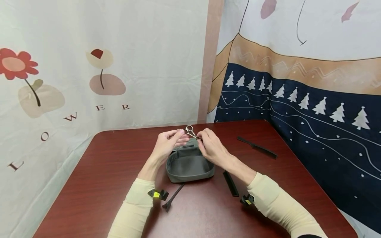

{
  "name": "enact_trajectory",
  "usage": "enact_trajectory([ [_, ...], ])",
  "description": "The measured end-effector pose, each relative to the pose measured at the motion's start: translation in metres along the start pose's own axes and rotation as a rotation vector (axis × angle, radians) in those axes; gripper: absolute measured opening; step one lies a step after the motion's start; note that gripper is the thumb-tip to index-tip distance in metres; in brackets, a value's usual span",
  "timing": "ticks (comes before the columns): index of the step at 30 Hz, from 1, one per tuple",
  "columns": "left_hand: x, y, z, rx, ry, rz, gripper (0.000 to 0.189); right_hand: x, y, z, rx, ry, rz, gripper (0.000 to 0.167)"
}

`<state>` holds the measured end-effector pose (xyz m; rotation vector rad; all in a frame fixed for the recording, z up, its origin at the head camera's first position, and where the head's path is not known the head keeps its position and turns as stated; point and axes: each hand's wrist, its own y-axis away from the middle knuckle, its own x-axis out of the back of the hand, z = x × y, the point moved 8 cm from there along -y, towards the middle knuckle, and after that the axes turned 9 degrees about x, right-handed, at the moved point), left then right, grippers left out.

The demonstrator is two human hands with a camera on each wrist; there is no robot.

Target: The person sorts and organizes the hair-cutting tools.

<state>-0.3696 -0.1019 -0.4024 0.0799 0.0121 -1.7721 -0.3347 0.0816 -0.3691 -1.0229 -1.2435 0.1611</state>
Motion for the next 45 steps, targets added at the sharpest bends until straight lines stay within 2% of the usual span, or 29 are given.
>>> enact_trajectory([
  [9,0.004,0.002,0.002,-0.016,0.039,0.026,0.039,0.003,-0.003,-0.017,0.118,0.077,0.028,0.014],
  [16,0.003,0.007,0.009,-0.059,0.104,0.041,0.041,0.006,-0.006,-0.02,0.138,0.112,0.021,0.013],
  [20,0.004,0.01,0.013,-0.08,0.126,0.044,0.041,0.009,-0.007,-0.022,0.165,0.122,0.065,0.017],
  [24,0.005,0.013,0.017,-0.104,0.133,0.051,0.038,0.016,-0.007,-0.02,0.18,0.101,0.124,0.026],
  [27,0.007,0.015,0.022,-0.134,0.134,0.06,0.036,0.022,-0.006,-0.012,0.143,0.02,0.146,0.041],
  [31,0.011,0.018,0.031,-0.19,0.154,0.073,0.023,0.029,-0.005,0.002,0.035,-0.157,0.162,0.053],
  [35,0.016,0.022,0.039,-0.231,0.19,0.083,0.014,0.033,-0.004,0.016,-0.102,-0.356,0.174,0.052],
  [38,0.019,0.023,0.043,-0.26,0.208,0.088,0.022,0.031,-0.003,0.023,-0.194,-0.551,0.181,0.049],
  [41,0.02,0.025,0.046,-0.293,0.217,0.089,0.032,0.028,-0.003,0.026,-0.252,-0.724,0.194,0.045],
  [45,0.02,0.027,0.05,-0.324,0.218,0.077,0.024,0.026,-0.003,0.029,-0.308,-0.837,0.205,0.035],
])
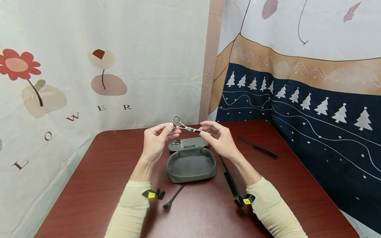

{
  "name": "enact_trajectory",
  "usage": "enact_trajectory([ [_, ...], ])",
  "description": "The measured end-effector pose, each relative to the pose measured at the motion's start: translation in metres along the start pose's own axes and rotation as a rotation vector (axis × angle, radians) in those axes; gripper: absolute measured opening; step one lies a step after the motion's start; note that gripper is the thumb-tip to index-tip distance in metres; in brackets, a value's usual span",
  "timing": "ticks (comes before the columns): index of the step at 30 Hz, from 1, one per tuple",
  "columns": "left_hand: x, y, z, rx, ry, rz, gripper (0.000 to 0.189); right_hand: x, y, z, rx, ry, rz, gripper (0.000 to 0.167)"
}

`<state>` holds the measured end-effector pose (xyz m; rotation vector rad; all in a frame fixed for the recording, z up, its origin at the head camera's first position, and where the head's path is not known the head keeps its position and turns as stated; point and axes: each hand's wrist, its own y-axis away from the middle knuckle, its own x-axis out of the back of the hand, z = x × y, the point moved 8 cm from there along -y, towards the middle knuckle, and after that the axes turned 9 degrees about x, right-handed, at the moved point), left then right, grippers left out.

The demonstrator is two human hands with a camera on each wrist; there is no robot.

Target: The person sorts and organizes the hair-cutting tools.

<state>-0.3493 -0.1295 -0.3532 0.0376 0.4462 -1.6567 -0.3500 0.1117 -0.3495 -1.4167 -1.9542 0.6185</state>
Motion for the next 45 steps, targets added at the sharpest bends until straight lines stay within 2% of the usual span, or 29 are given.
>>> enact_trajectory([
  [3,-0.002,0.001,0.002,-0.016,-0.001,-0.012,0.014,-0.001,0.001,0.003,-0.038,-0.029,-0.001,0.031],
  [7,-0.003,0.002,0.004,-0.029,-0.012,-0.03,0.02,-0.003,0.001,0.005,-0.054,-0.041,-0.018,0.03],
  [13,-0.004,0.003,0.004,-0.034,-0.027,-0.036,0.025,-0.005,0.002,0.003,-0.033,-0.041,-0.025,0.029],
  [21,-0.004,0.004,0.004,-0.03,-0.03,-0.046,0.023,-0.007,0.002,0.002,-0.034,-0.034,-0.034,0.012],
  [27,-0.005,0.005,0.005,-0.02,-0.037,-0.056,0.022,-0.01,0.002,-0.003,-0.008,-0.04,-0.043,0.012],
  [34,-0.004,0.006,0.008,-0.029,-0.071,-0.057,0.016,-0.011,0.002,-0.007,0.032,0.017,-0.031,0.012],
  [40,-0.003,0.006,0.011,-0.039,-0.163,-0.058,0.029,-0.009,0.002,-0.015,0.073,0.011,0.003,0.012],
  [43,0.0,0.007,0.017,-0.083,-0.289,-0.016,0.032,-0.008,0.002,-0.017,0.084,0.006,0.004,0.012],
  [45,0.003,0.01,0.024,-0.142,-0.404,0.026,0.033,-0.007,0.002,-0.017,0.087,0.008,-0.001,0.012],
])
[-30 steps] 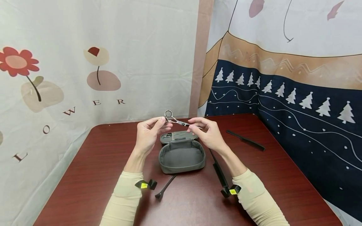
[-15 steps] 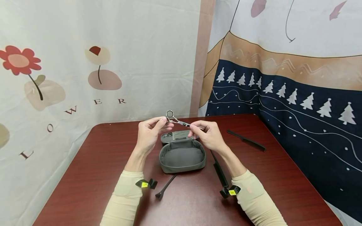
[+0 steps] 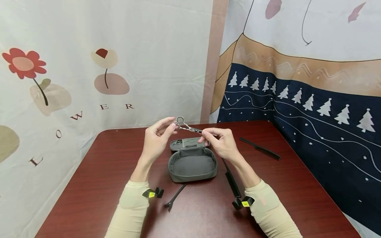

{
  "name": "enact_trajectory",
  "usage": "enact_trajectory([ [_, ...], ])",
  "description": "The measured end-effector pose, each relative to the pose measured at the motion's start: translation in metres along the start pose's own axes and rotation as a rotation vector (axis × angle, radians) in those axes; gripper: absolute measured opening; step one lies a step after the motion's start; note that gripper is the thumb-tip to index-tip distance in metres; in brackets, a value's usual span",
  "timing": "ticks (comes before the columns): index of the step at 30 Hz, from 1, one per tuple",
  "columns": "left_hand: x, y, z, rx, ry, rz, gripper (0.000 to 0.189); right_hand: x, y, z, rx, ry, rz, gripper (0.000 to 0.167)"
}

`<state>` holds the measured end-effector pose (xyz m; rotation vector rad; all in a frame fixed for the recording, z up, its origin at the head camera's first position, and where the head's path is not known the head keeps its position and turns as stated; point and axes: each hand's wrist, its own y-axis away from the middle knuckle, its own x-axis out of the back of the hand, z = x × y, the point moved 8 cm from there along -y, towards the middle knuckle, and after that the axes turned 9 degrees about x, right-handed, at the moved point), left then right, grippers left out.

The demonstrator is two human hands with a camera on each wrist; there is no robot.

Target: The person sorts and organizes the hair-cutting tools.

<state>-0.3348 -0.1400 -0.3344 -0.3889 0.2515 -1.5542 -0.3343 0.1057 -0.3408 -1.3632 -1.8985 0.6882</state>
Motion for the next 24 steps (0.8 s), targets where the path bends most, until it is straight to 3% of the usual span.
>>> enact_trajectory([
  [5,0.007,0.009,0.027,-0.251,-0.344,0.098,0.033,0.005,-0.001,0.0,-0.003,0.017,-0.007,0.012],
  [10,0.001,0.019,0.05,-0.481,-0.536,0.114,0.03,0.009,-0.002,0.0,-0.015,0.04,-0.027,0.012],
  [17,-0.01,0.03,0.065,-0.634,-0.728,0.087,0.034,0.013,0.0,-0.003,-0.05,0.09,-0.07,0.013],
  [24,-0.016,0.034,0.067,-0.701,-0.783,0.069,0.029,0.013,0.001,-0.003,-0.064,0.107,-0.106,0.013],
])
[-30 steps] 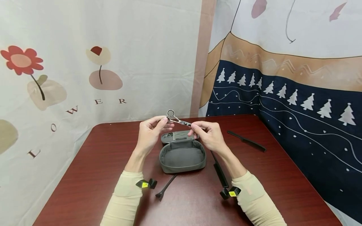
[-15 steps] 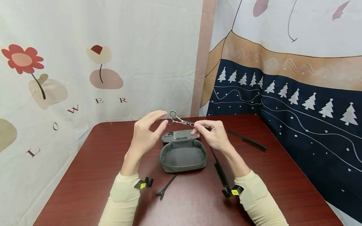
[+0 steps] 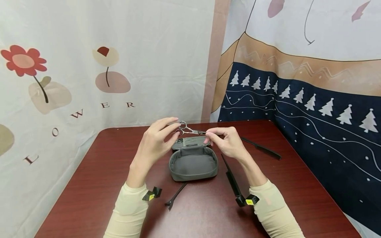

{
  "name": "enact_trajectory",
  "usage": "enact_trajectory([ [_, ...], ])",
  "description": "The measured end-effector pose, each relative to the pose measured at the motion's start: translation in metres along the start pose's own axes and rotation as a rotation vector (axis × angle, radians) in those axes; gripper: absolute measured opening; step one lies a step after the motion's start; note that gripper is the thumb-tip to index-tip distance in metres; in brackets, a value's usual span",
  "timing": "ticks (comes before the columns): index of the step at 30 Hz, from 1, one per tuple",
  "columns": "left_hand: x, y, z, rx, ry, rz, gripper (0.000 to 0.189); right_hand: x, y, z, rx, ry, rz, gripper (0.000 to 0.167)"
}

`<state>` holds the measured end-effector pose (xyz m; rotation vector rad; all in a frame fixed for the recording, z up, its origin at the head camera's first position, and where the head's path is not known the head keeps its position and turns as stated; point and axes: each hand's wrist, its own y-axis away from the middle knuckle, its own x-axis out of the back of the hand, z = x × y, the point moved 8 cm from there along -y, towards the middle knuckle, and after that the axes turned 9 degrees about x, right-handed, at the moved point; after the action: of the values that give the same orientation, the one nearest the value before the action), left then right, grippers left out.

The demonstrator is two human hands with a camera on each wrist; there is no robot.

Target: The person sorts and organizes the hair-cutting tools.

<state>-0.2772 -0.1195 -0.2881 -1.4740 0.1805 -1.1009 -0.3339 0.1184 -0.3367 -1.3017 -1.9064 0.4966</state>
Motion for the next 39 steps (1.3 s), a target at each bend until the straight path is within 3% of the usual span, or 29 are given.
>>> enact_trajectory([
  [10,-0.005,0.001,0.003,-0.018,-0.035,-0.036,0.022,-0.003,-0.001,-0.009,0.063,0.03,-0.056,0.012],
  [21,-0.012,0.004,0.003,0.03,-0.076,-0.048,0.022,-0.009,-0.001,-0.018,0.148,0.101,-0.082,0.015],
  [31,-0.01,0.005,0.005,0.019,-0.115,-0.017,0.018,-0.012,0.0,-0.016,0.125,0.095,-0.097,0.014],
  [39,-0.01,0.004,0.005,-0.009,-0.098,-0.035,0.02,-0.013,-0.001,-0.015,0.084,0.082,-0.114,0.013],
])
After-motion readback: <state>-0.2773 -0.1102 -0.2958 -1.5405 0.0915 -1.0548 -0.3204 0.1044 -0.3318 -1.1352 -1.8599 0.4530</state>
